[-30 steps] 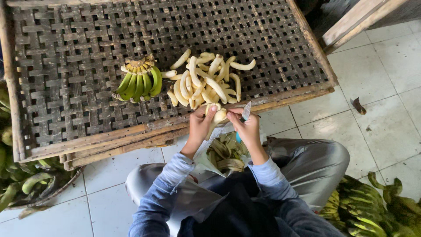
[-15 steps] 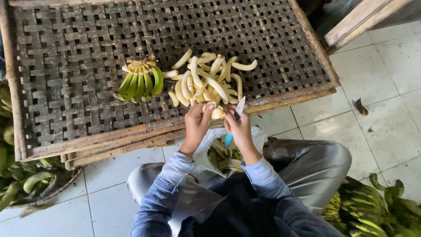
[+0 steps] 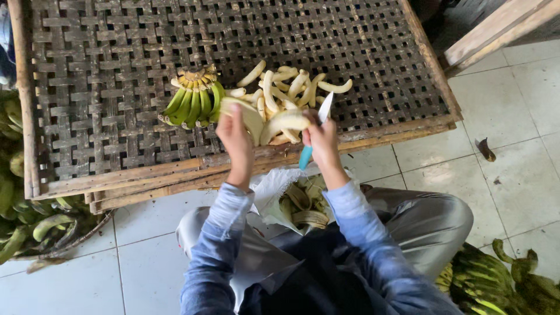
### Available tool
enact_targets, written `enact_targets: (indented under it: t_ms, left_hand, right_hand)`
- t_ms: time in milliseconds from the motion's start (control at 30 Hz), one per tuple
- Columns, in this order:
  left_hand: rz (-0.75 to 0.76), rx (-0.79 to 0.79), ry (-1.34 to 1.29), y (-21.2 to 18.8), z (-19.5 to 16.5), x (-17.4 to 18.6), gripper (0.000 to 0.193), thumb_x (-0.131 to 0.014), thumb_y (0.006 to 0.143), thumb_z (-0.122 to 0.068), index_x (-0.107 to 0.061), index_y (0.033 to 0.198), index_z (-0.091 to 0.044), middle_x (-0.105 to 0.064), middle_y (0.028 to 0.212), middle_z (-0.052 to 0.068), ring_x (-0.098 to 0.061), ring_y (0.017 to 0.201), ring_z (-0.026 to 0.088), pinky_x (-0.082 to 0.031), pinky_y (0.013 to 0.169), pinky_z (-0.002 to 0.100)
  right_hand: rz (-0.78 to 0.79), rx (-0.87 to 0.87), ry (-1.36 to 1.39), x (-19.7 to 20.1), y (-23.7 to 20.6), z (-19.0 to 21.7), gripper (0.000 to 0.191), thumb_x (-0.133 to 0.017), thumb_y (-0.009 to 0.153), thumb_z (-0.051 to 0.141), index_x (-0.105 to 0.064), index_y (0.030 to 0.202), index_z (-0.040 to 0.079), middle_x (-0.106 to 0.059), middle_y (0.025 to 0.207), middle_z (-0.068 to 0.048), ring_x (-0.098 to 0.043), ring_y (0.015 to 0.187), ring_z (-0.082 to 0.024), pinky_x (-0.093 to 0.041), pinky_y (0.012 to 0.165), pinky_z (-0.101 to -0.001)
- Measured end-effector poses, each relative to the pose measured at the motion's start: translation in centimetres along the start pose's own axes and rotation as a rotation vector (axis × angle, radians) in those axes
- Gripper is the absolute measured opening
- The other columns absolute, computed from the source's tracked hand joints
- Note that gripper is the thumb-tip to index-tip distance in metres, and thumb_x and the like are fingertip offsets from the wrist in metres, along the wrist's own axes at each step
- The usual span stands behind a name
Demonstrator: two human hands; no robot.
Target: The person sits on the floor and peels green bananas with a small knife, pulling the peel off by hand. They place the peeled bananas onto a woven bamboo tray and drop the peels into a plastic bag on their lap, working through bananas one at a time.
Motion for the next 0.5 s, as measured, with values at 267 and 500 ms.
enact_targets:
  t_ms: [267,500]
  left_hand:
    - [-0.202,0.058,-0.061,3.6,-0.4,5.0,0.043,-0.053,0.104,-0.046,-0.065,0.119,-0.007,-0.073,0.111,0.01,-0.071,0.096,0.022,-0.062,0.08,0.039]
    - [0.62,0.486,0.433,-6.8,13.4,-0.1,0.04,-0.06,0.104,-0.035,-0.056,0.127,-0.002,-0.072,0.108,0.012,-0.072,0.095,0.022,-0.059,0.081,0.033]
  right_hand:
    - [-0.066,0.214,-0.105,-1.6,10.8,5.9,0.028,-0.064,0.106,0.026,-0.07,0.105,-0.001,-0.053,0.063,0.001,-0.043,0.043,-0.004,-0.029,0.039,-0.0238]
    - [-0.062,0.031,0.084,0.7,12.3,7.8,0.027,-0.067,0.104,0.027,-0.067,0.099,0.001,-0.067,0.079,-0.004,-0.048,0.049,-0.005,-0.033,0.041,-0.0251]
Point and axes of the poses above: each hand's wrist, its own y-axis towards the middle knuckle, its own x-axis out of the back of the hand, z = x × y, the point moved 3 cm from there along y, towards the middle knuckle
